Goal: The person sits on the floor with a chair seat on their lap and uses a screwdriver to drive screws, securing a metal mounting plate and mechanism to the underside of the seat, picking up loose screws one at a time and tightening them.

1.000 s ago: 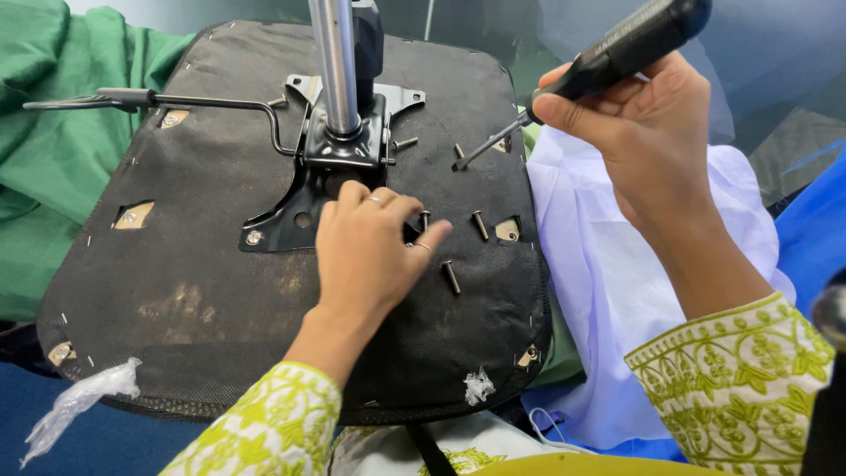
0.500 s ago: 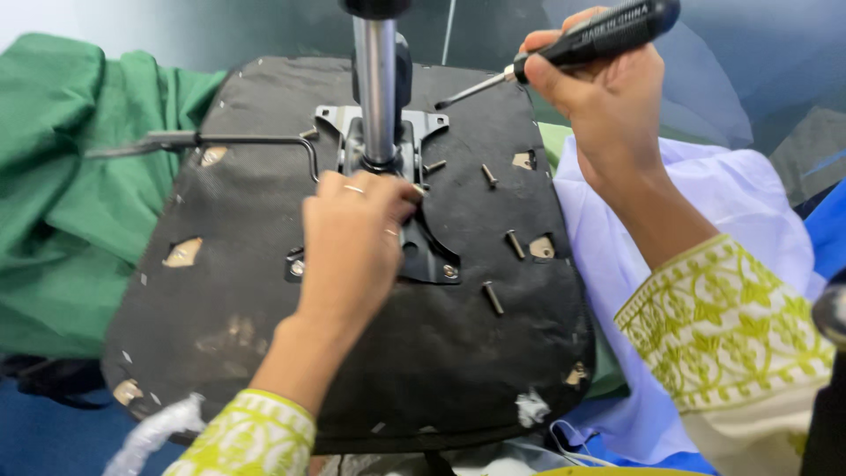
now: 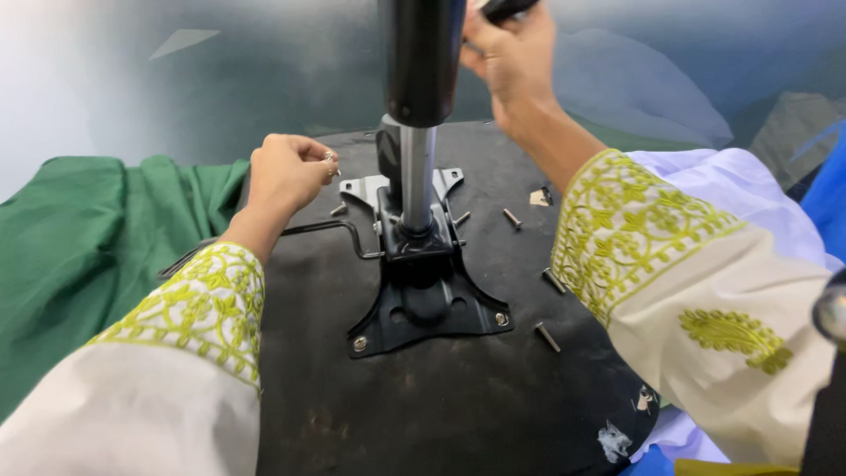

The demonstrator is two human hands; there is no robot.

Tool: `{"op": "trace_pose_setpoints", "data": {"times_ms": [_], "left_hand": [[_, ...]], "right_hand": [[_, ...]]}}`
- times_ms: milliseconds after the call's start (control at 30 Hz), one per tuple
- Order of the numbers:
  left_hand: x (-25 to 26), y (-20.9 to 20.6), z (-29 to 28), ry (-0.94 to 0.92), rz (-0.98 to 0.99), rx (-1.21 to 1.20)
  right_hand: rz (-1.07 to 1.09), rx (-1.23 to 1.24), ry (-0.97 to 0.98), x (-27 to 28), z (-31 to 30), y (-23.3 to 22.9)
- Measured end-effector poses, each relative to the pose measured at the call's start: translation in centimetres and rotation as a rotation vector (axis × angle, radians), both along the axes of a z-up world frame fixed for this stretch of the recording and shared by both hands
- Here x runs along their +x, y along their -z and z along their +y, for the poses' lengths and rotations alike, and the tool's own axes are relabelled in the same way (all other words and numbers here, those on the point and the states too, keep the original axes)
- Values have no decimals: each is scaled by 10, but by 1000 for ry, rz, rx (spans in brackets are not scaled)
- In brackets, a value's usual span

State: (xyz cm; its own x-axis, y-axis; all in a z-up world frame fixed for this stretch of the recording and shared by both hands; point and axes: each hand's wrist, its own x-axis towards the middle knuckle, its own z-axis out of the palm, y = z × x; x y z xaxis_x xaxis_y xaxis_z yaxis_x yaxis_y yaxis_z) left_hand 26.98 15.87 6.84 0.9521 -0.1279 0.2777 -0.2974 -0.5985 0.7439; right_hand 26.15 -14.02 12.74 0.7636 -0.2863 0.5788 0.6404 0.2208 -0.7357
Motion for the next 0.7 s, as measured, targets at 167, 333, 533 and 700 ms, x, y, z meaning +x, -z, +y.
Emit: {"op": "trace_pose_setpoints", "data": {"times_ms": [167,333,533,700], "left_hand": [[24,28,-5,-9,65,43],[35,44,-8,11,129,-56],[37,51,-15,84,-185,262],[32,46,-17,88,-19,338]], "right_hand": [[-15,-270,-93,13,10,12],[52,-384,-116,5,23,18],[107,-321,-309,1,36,8],[-21,-515,-575,6,50,12]]}}
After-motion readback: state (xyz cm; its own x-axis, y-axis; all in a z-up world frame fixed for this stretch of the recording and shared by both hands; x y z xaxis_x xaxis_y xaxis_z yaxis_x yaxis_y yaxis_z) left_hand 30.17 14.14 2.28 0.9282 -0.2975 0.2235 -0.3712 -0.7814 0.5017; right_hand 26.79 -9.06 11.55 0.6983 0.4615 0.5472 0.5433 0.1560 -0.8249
